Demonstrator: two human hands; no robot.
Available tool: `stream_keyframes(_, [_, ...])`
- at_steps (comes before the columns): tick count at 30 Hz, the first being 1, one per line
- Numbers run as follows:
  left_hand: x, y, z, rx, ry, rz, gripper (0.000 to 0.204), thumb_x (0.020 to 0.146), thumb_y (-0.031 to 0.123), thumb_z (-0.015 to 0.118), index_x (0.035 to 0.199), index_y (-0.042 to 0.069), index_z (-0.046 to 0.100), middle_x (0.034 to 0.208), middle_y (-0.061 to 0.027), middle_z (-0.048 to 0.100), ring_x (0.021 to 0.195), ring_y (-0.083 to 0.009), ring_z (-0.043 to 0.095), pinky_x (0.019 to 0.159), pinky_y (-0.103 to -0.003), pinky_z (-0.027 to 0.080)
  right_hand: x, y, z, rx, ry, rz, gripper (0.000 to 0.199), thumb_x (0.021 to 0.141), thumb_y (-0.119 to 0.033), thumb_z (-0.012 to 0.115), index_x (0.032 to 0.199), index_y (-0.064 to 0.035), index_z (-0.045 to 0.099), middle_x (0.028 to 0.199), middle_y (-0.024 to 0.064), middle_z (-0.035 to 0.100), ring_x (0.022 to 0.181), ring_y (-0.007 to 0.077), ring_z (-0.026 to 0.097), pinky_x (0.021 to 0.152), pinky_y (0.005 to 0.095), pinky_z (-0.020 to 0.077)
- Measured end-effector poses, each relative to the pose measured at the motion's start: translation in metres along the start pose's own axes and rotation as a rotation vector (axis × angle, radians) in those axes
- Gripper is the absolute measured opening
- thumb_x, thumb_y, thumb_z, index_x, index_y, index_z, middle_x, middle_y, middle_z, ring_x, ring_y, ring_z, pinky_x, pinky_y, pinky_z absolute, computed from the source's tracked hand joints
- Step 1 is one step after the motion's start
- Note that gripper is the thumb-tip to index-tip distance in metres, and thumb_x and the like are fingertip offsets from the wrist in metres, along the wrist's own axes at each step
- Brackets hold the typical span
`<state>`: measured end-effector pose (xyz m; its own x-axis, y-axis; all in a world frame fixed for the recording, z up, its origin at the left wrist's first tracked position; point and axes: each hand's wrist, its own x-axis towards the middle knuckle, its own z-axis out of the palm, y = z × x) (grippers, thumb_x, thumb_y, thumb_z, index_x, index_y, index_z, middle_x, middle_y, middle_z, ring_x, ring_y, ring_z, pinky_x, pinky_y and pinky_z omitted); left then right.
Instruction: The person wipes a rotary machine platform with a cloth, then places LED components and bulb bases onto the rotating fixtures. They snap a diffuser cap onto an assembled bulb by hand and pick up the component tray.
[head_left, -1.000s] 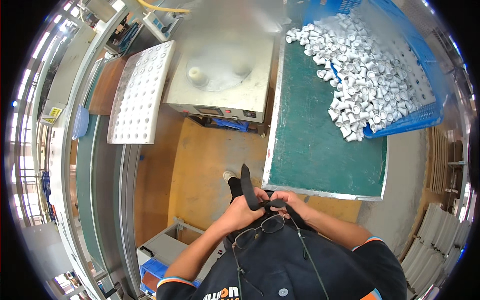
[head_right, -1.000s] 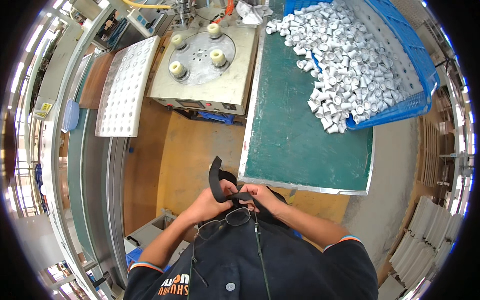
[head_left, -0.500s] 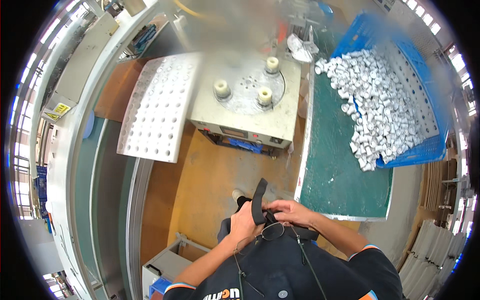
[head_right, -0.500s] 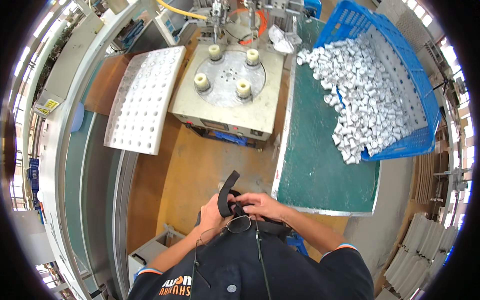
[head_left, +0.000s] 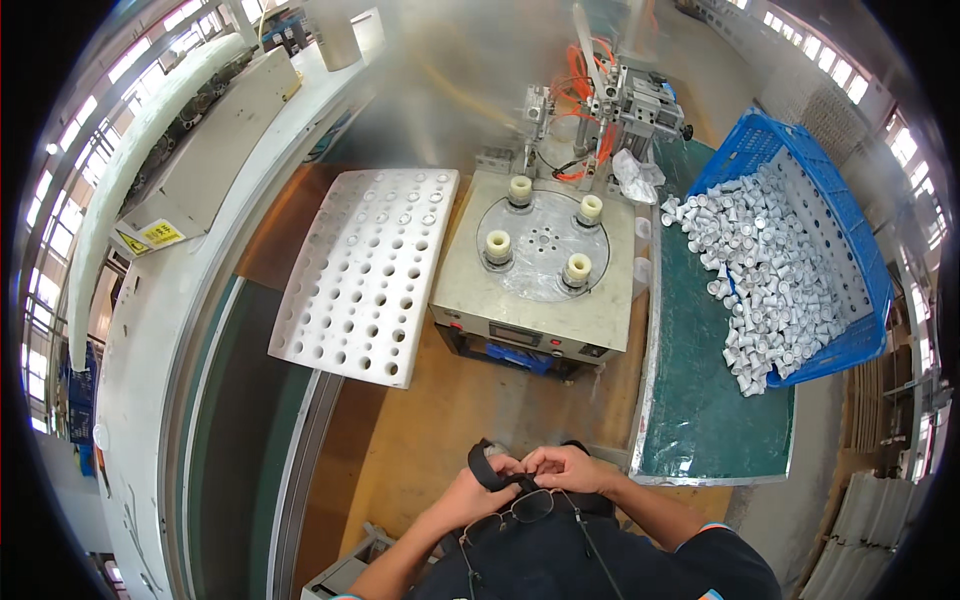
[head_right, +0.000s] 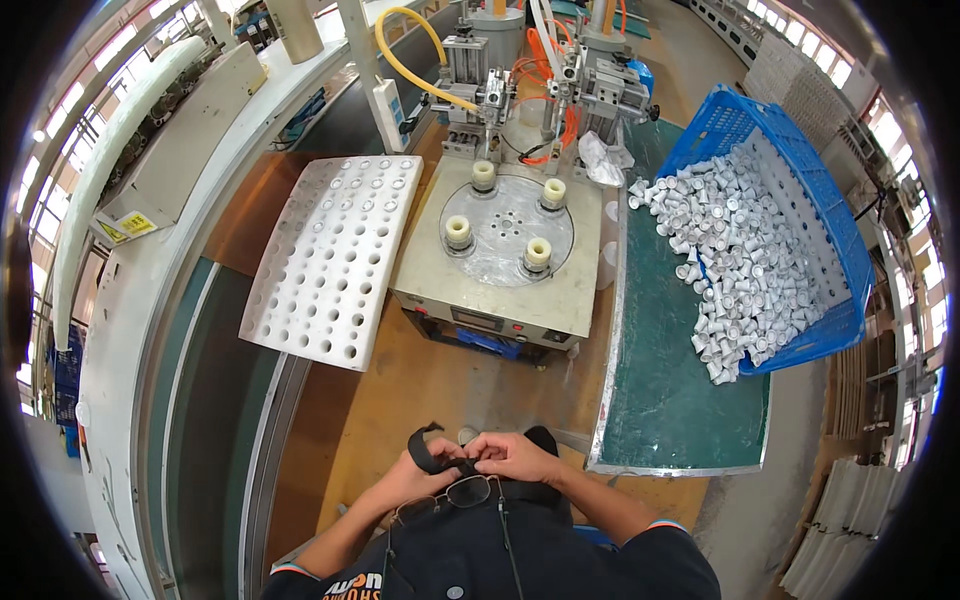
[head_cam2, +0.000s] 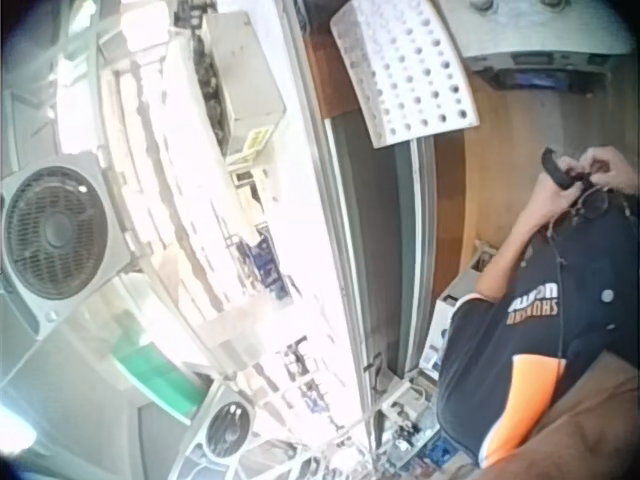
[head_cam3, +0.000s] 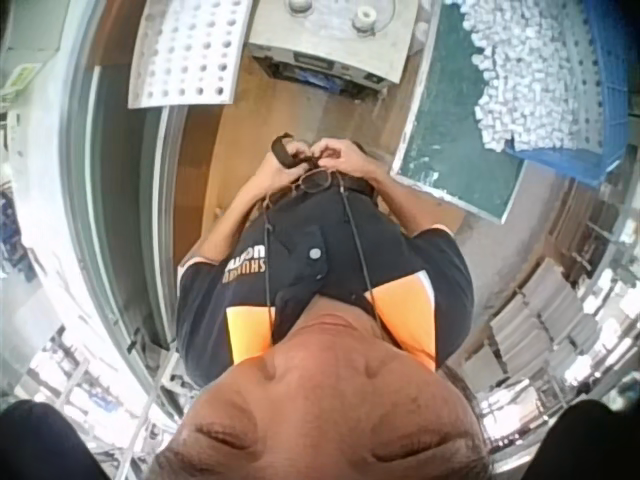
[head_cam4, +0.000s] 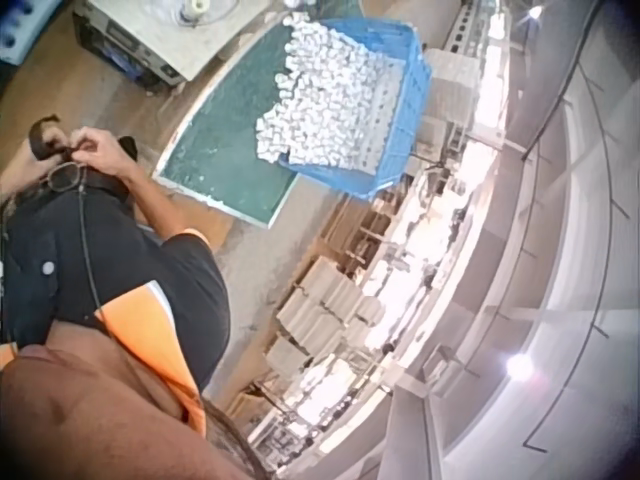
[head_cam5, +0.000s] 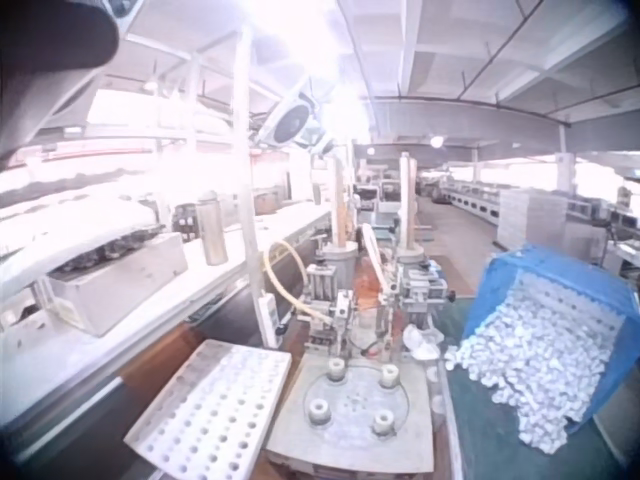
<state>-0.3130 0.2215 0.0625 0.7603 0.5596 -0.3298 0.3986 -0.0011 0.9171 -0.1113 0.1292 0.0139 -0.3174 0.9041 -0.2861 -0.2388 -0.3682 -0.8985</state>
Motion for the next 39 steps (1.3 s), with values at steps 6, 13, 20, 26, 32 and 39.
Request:
stream_keyframes(6, [0.0,-0.016,-0.033,-0.374,-0.348,-0.115,0.027,0.078,0.01,0.07,0.1,0.006,0.055,0.091,0.003,0.053,0.089,-0.0084,0.05,0.081,-0.024,0.04,0.034,-0.044,-0.008,-0.4,-0.215,-0.076,0.02,0.084,-0.012,0.064,0.101,-0.0022,0.06,0.098,0.0028,0.061,0.085,0.0104,0.056,0.074,0.0246,0.047])
stream_keyframes(13, [-0.002,-0.062,-0.047,-0.66,-0.491,-0.162,0.05,0.077,0.012,0.073,0.12,0.006,0.048,0.109,0.0009,0.053,0.099,-0.008,0.051,0.088,-0.024,0.042,0.053,-0.026,-0.013,-0.229,-0.304,0.052,0.021,0.086,-0.011,0.063,0.105,-0.0028,0.059,0.098,0.0018,0.06,0.088,0.0084,0.055,0.078,0.0238,0.0457])
stream_keyframes(20, [0.033,-0.042,-0.032,-0.454,-0.224,-0.171,0.029,0.079,0.02,0.074,0.088,0.007,0.05,0.073,0.006,0.045,0.066,-0.0057,0.042,0.058,-0.022,0.037,0.066,-0.007,-0.046,0.192,-0.213,0.18,0.022,0.09,-0.011,0.058,0.109,-0.0019,0.054,0.101,0.0014,0.058,0.092,0.008,0.056,0.082,0.0227,0.0457])
stream_keyframes(26, [0.077,-0.003,-0.039,-0.186,-0.043,-0.062,0.024,0.084,0.019,0.069,0.089,0.006,0.049,0.071,0.0053,0.042,0.065,-0.0045,0.039,0.057,-0.021,0.035,0.083,-0.065,-0.083,0.121,-0.171,0.101,0.019,0.09,-0.008,0.056,0.108,-0.0023,0.052,0.1,0.0012,0.057,0.093,0.009,0.054,0.082,0.0242,0.0452])
stream_keyframes(32, [0.114,0.007,-0.037,-0.49,-0.043,-0.053,0.024,0.084,0.018,0.067,0.091,0.005,0.049,0.073,0.0005,0.046,0.066,-0.0079,0.043,0.059,-0.024,0.04,0.1,-0.054,-0.123,0.101,-0.169,0.071,0.017,0.089,-0.005,0.057,0.105,-0.002,0.051,0.097,0.0013,0.055,0.094,0.0097,0.053,0.085,0.0254,0.043])
stream_keyframes(39, [0.144,0.035,-0.012,-0.078,0.088,0.047,0.021,0.085,0.015,0.064,0.094,0.005,0.047,0.074,-0.0046,0.048,0.067,-0.0135,0.047,0.061,-0.029,0.042,0.078,-0.071,-0.161,-0.03,-0.003,0.004,0.024,0.085,-0.017,0.063,0.101,-0.0031,0.052,0.095,0.0009,0.055,0.086,0.0086,0.053,0.077,0.0236,0.0435])
